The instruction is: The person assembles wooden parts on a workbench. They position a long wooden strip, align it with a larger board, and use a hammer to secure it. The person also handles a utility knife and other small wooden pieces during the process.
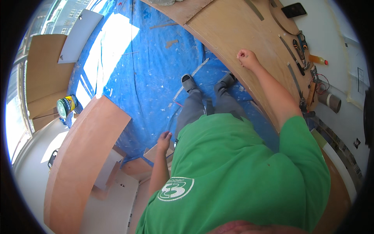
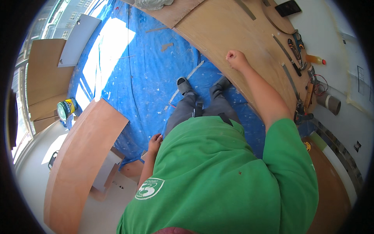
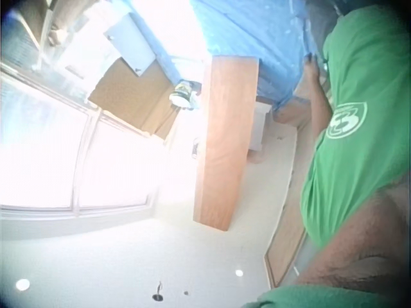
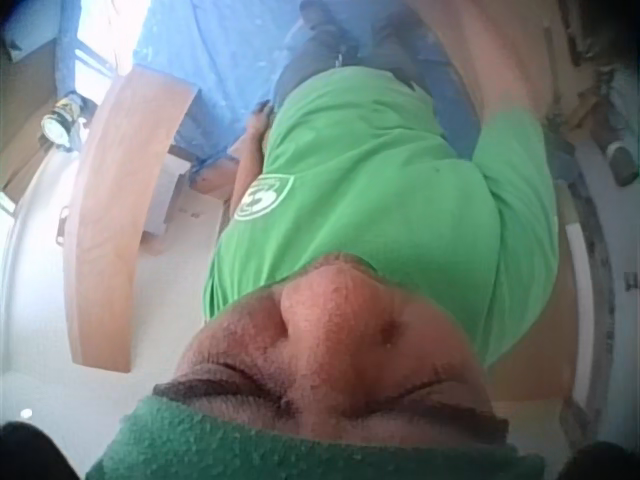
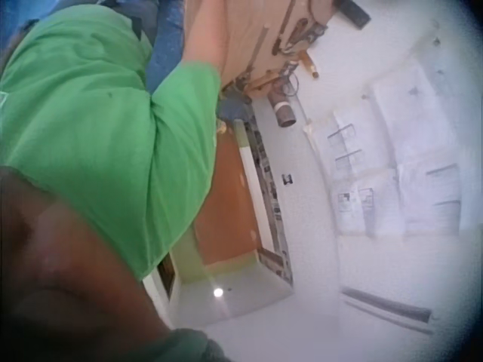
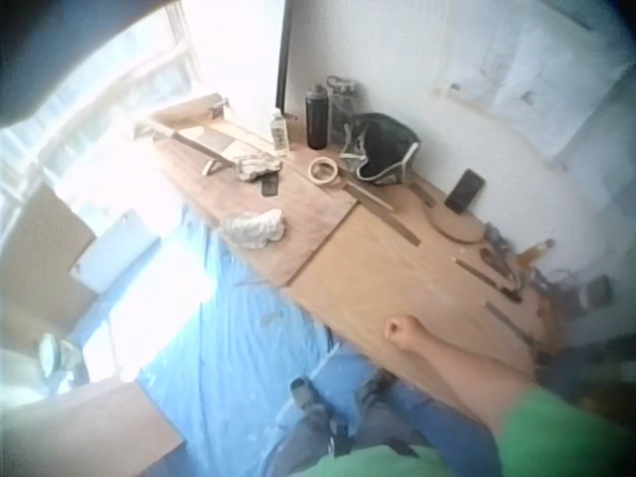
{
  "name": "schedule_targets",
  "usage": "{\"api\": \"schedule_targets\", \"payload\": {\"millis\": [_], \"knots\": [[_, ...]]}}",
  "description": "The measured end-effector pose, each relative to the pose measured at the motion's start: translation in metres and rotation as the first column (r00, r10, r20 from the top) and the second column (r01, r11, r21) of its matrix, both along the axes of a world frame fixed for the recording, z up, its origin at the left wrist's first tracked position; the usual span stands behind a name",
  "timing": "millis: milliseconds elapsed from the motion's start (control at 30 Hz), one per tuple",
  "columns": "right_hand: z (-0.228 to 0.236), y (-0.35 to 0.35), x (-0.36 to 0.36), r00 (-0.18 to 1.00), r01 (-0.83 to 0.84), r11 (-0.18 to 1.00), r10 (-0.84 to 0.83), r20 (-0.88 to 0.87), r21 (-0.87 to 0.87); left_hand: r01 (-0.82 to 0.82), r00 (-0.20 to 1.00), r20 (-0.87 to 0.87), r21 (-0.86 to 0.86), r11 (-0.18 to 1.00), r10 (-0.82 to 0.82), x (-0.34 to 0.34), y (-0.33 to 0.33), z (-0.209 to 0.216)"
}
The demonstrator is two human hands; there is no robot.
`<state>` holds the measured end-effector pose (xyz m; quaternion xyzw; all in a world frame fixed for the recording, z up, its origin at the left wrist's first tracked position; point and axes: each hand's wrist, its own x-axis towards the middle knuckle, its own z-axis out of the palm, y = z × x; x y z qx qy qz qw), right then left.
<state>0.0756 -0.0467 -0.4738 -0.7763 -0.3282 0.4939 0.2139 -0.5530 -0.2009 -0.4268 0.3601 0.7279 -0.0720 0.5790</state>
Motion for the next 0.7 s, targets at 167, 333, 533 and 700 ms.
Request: {"api": "schedule_targets", "payload": {"millis": [167,333,533,700], "knots": [[0.007,0.001,-0.003,0.877,-0.036,0.999,0.031,0.480,0.003,-0.138,0.990,-0.011,-0.036,0.990,0.137,-0.031,0.016,-0.004],[-0.015,-0.005,-0.003,0.782,-0.014,0.989,0.104,0.615,-0.148,-0.225,0.974,-0.006,-0.021,0.974,0.225,-0.068,0.026,-0.003],[-0.018,-0.001,-0.033,0.657,-0.033,0.989,0.131,0.743,-0.145,-0.248,0.969,-0.021,-0.078,0.966,0.247,-0.095,-0.004,-0.024],[-0.021,-0.003,-0.033,0.681,-0.009,0.992,0.101,0.726,-0.129,-0.249,0.968,-0.006,-0.077,0.965,0.249,-0.091,-0.009,-0.028]]}}
